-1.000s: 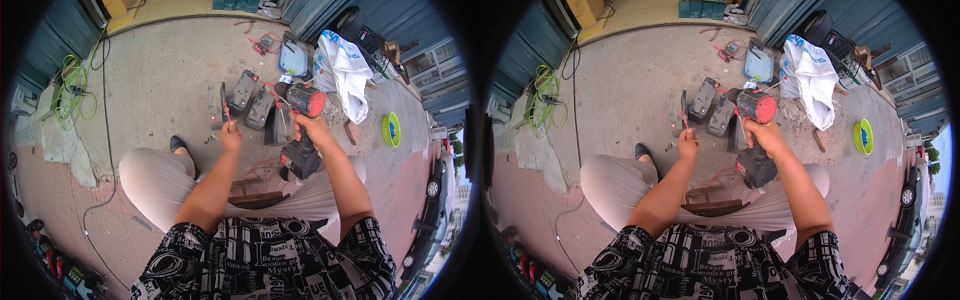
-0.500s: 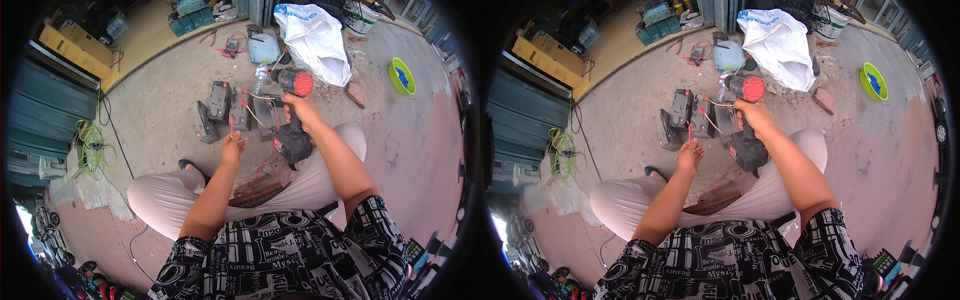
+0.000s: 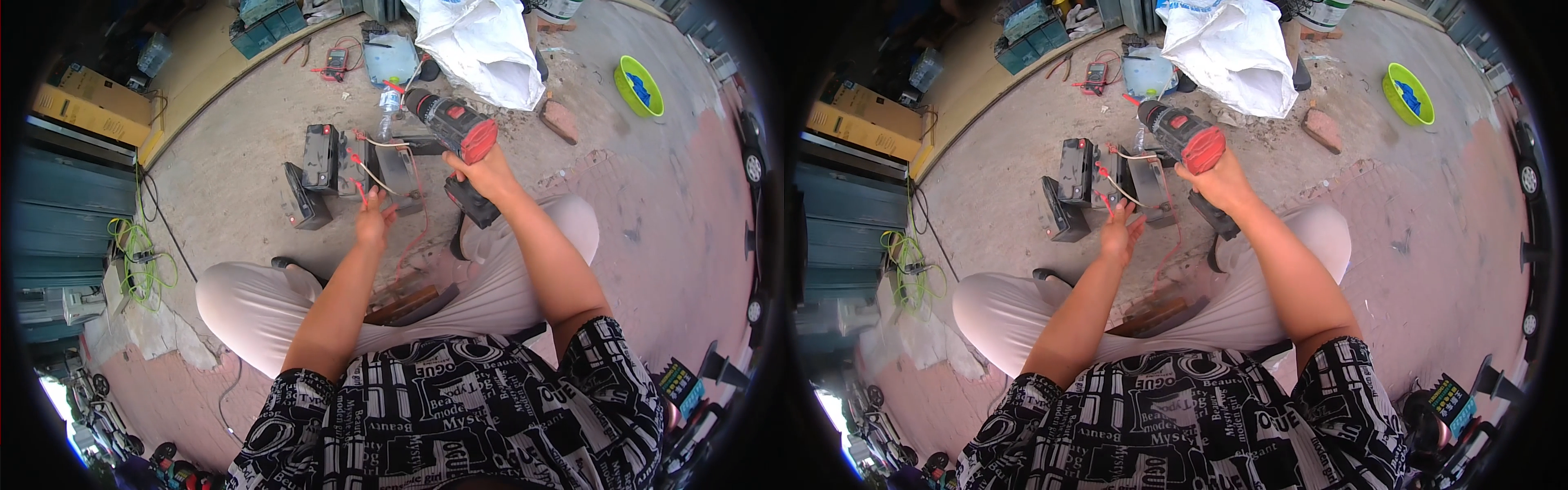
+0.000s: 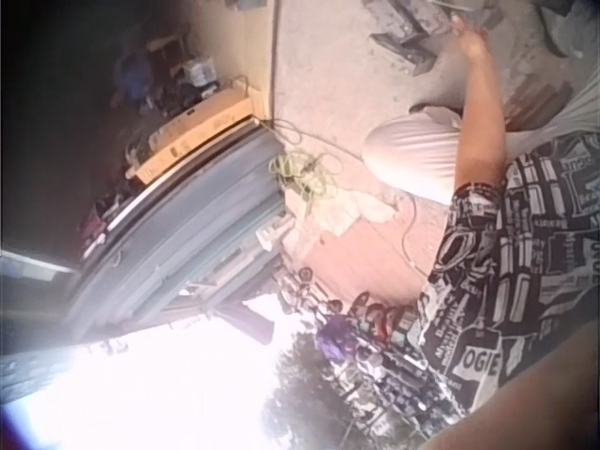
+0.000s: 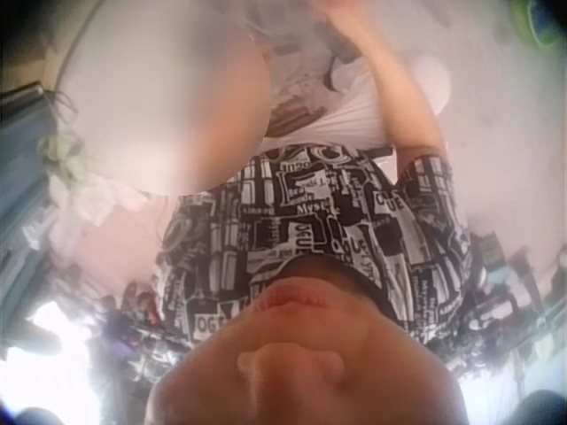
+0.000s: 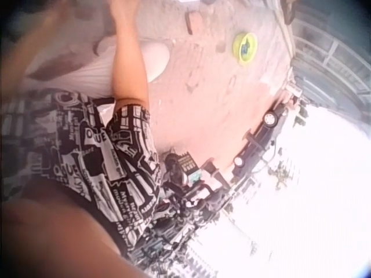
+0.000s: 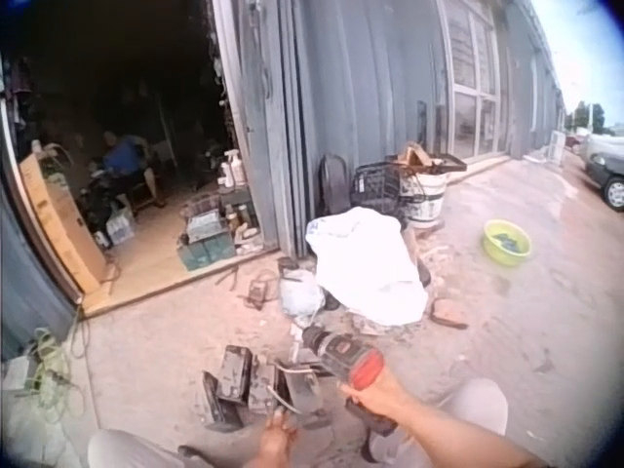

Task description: The person works on lead-acid batteries using a power drill to modify or access the casing, handling red wires and battery units by hand on a concrete surface.

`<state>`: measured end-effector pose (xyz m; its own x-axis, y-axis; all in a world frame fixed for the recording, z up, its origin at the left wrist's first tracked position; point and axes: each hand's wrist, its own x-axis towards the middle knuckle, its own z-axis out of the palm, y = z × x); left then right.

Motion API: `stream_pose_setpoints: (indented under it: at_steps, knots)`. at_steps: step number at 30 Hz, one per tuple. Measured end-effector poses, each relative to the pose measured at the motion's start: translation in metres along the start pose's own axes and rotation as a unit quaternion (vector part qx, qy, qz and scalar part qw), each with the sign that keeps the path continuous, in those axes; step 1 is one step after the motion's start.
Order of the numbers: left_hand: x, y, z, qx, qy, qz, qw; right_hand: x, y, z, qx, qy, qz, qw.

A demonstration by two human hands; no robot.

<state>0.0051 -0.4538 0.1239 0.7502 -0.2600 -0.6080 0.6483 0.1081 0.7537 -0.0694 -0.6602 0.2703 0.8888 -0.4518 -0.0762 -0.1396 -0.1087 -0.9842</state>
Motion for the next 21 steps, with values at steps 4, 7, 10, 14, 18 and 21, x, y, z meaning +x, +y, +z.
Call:
stream_pose_setpoints:
  at_steps: [4, 7, 10, 14, 18, 21]
  knots:
    - [0.007, -0.001, 0.009, 0.038, -0.022, -0.015, 0.999, 0.0, 0.01, -0.001, 0.009, -0.002, 0.008, 1.0]
    - [0.016, -0.008, 0.008, 0.063, -0.072, 0.012, 0.995, 0.007, 0.028, -0.003, 0.012, -0.042, 0.023, 0.999]
    - [0.027, -0.014, -0.001, 0.062, -0.101, 0.026, 0.993, 0.004, 0.028, 0.001, 0.014, -0.069, 0.036, 0.997]
    - [0.031, -0.021, -0.01, -0.036, -0.059, 0.009, 0.998, -0.014, 0.028, 0.001, -0.096, -0.073, 0.019, 0.993]
    - [0.035, -0.024, -0.022, -0.11, -0.018, -0.052, 0.992, -0.033, 0.022, 0.008, -0.206, -0.08, -0.072, 0.973]
    - [0.033, -0.027, -0.025, -0.121, -0.018, -0.07, 0.99, -0.041, 0.023, 0.013, -0.2, -0.087, 0.028, 0.975]
